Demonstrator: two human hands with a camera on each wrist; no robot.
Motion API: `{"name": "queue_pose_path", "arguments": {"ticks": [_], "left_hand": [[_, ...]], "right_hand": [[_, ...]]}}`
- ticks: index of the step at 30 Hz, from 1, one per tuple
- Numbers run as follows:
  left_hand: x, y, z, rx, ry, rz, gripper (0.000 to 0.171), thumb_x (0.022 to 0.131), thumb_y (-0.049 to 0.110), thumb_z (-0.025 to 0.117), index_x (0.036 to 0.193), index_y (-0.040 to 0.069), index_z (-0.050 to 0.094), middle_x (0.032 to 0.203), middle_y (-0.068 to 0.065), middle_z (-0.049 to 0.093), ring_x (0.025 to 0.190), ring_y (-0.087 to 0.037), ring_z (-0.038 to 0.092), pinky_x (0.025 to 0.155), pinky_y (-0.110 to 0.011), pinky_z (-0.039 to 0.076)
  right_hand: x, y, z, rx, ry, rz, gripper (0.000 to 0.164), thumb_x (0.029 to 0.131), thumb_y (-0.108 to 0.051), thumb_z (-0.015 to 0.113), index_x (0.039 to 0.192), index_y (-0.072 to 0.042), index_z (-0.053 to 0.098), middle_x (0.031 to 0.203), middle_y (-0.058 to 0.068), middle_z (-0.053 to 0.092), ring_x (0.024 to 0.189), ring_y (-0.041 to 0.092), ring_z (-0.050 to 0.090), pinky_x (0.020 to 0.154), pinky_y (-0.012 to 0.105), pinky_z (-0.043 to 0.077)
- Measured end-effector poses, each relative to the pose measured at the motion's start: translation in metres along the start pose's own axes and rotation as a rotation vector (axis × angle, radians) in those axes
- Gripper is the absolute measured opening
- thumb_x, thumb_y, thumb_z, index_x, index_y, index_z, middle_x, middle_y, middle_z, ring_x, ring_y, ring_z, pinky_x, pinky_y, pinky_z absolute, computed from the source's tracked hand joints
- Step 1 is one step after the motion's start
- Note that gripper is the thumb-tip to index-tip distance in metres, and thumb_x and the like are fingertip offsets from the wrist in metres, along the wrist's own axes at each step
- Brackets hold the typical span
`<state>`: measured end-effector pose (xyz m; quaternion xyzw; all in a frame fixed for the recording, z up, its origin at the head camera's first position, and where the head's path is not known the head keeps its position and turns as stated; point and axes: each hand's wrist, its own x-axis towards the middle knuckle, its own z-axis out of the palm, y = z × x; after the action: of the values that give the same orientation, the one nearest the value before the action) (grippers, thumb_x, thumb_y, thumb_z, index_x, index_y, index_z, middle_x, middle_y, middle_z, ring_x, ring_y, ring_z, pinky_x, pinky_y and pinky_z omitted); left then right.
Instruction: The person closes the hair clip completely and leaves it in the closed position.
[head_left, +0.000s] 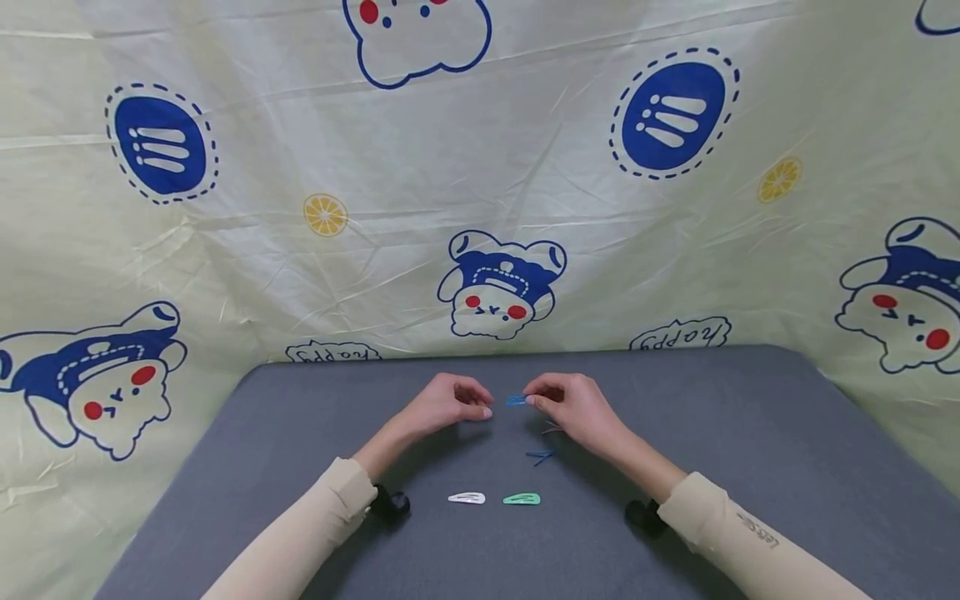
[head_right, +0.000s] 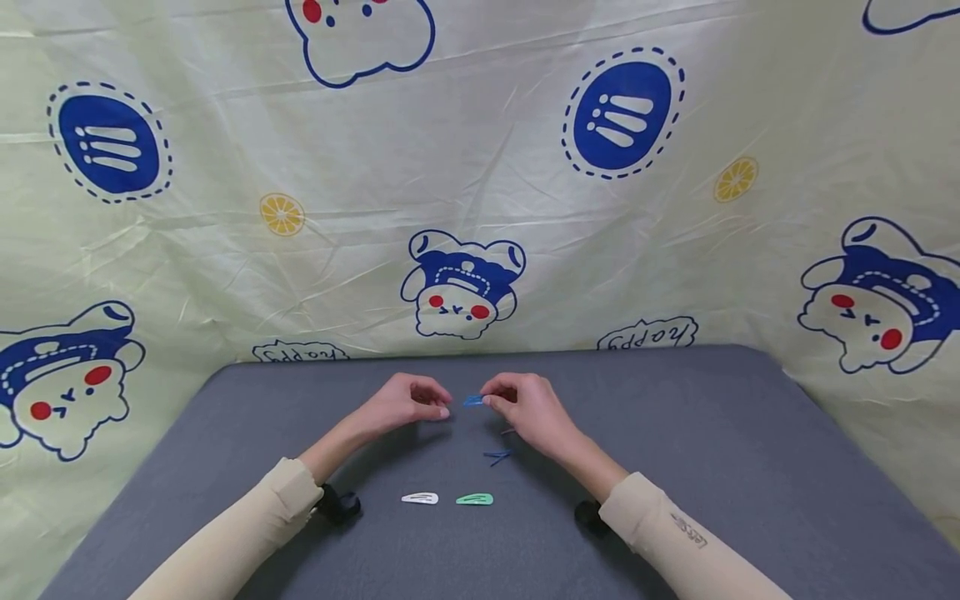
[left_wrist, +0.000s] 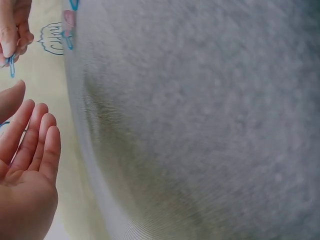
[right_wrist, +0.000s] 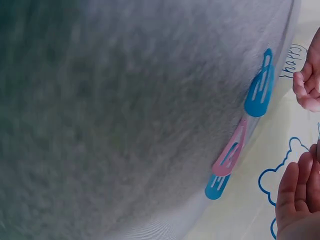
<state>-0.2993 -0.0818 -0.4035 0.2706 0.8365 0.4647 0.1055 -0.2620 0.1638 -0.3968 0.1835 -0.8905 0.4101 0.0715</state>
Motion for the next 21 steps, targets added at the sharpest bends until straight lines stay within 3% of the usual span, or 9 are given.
{"name": "queue_pose_path", "arguments": {"ticks": [9,21], "left_hand": [[-0.015,0.011,-0.001,0.007,0.044,0.056,0.023,0.088,0.014,0.074,0.108,0.002,0.072,0.09,0.0,0.067,0.084,-0.019,0.059,0.078,-0.033,0.049],[-0.032,0.029,0.005,0.006,0.161,0.067,0.02,0.088,0.016,0.075,0.107,0.01,0.074,0.096,0.005,0.068,0.086,-0.016,0.06,0.079,-0.032,0.051]], "right_hand": [[-0.01,-0.007,-0.001,0.032,0.071,-0.03,0.006,0.092,-0.016,0.071,0.097,-0.017,0.074,0.09,-0.006,0.069,0.08,0.014,0.061,0.072,0.034,0.052],[-0.027,-0.016,-0.001,0.028,0.131,-0.043,0.007,0.092,-0.016,0.071,0.099,-0.018,0.072,0.089,-0.005,0.068,0.077,0.013,0.06,0.067,0.03,0.052]]}}
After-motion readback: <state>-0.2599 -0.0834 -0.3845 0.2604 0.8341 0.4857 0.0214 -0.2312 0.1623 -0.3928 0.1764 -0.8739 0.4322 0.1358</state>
